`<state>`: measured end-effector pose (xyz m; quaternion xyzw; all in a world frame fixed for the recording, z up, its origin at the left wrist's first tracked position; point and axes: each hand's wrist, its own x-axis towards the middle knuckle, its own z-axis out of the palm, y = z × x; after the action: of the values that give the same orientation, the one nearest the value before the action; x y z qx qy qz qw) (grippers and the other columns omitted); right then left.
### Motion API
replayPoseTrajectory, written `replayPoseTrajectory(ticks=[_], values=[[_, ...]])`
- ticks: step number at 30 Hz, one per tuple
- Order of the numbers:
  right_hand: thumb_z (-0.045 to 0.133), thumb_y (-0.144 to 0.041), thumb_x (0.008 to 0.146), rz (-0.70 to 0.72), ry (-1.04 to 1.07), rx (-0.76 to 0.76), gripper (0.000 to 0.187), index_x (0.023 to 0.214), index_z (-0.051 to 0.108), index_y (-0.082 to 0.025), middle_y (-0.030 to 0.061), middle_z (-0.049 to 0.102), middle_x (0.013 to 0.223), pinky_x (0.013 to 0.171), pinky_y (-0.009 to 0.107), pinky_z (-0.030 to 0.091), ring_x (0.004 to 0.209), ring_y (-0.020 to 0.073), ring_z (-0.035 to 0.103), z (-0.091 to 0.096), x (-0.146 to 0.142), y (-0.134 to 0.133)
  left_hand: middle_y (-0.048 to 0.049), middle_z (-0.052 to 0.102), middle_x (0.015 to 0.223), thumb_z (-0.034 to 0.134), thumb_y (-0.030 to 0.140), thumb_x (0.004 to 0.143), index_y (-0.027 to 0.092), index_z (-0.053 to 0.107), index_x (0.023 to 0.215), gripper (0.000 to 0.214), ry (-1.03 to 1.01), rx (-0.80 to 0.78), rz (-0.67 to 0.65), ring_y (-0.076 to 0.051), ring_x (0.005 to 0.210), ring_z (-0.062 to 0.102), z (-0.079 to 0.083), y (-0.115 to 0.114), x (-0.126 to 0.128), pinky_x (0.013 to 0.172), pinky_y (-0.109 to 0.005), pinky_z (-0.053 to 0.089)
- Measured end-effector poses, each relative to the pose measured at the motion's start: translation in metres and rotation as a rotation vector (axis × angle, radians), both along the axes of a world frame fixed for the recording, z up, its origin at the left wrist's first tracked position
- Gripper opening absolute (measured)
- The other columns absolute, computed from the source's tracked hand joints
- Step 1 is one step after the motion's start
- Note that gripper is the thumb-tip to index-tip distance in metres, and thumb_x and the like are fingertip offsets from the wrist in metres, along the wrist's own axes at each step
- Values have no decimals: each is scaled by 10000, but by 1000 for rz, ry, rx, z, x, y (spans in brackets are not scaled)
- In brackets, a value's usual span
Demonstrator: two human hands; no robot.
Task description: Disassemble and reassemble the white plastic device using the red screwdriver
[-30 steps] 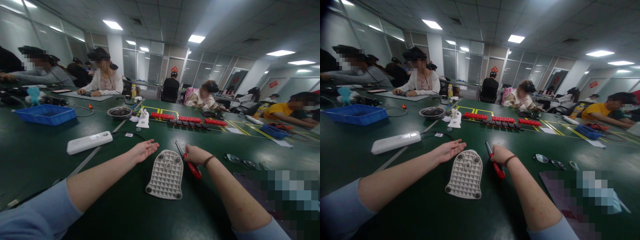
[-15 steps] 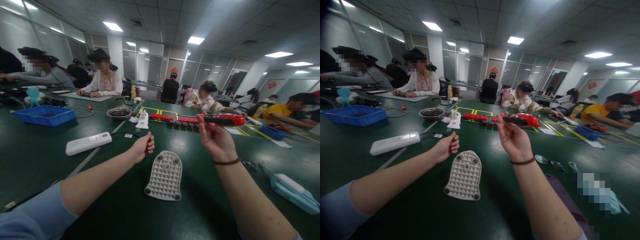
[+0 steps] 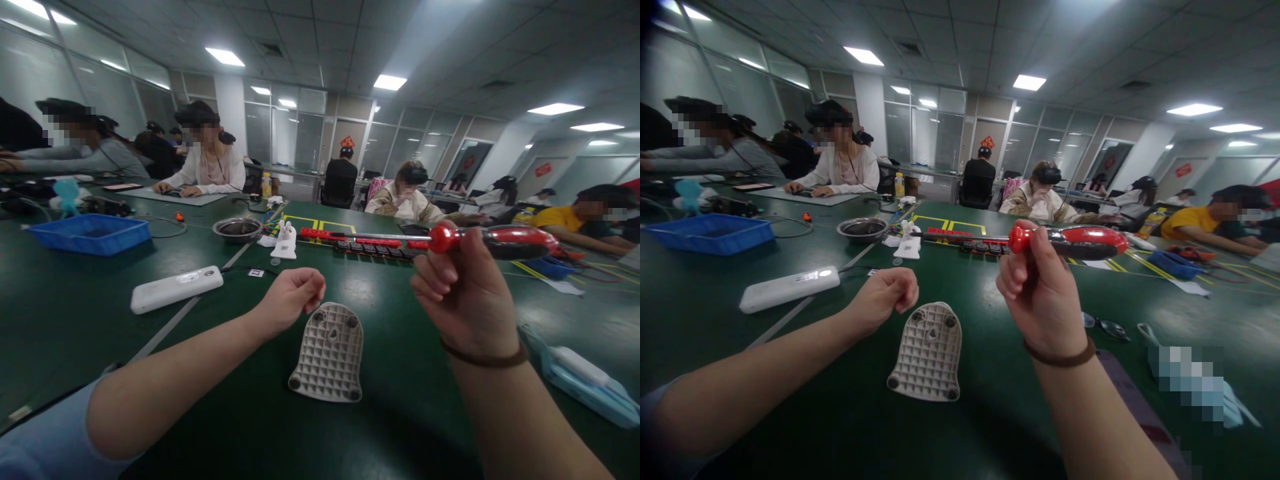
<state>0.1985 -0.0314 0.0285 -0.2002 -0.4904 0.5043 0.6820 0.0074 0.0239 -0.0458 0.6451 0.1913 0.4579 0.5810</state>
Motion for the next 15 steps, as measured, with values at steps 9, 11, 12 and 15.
replayPoseTrajectory(ticks=[9, 11, 12, 15], values=[[638, -429, 639, -432, -1, 161, 264, 608, 588, -172, -54, 357, 390, 303, 164, 206, 340, 60, 285, 0, -14, -14, 35, 299, 594, 340, 426, 859, 162, 363, 655, 334, -80, 188, -18, -74, 509, 278, 8, -32, 1, 448, -210, 231], [641, -392, 626, -460, -11, 170, 225, 587, 588, -177, -52, 359, 393, 298, 167, 203, 344, 63, 287, 1, -18, -18, 32, 325, 601, 341, 432, 858, 163, 374, 688, 320, -84, 223, -14, -72, 508, 289, 6, -34, 2, 450, -206, 240], [640, -379, 624, -471, -23, 184, 211, 581, 589, -179, -51, 361, 392, 295, 169, 201, 344, 65, 288, 2, -20, -20, 32, 333, 599, 342, 439, 856, 165, 372, 697, 317, -96, 237, -4, -72, 505, 293, 4, -34, 2, 450, -205, 243], [628, -336, 632, -495, -60, 235, 172, 571, 585, -182, -48, 370, 386, 286, 178, 205, 332, 69, 295, 1, -24, -22, 34, 345, 593, 342, 444, 854, 173, 365, 712, 308, -128, 267, 32, -71, 495, 299, 0, -33, 3, 445, -199, 240]])
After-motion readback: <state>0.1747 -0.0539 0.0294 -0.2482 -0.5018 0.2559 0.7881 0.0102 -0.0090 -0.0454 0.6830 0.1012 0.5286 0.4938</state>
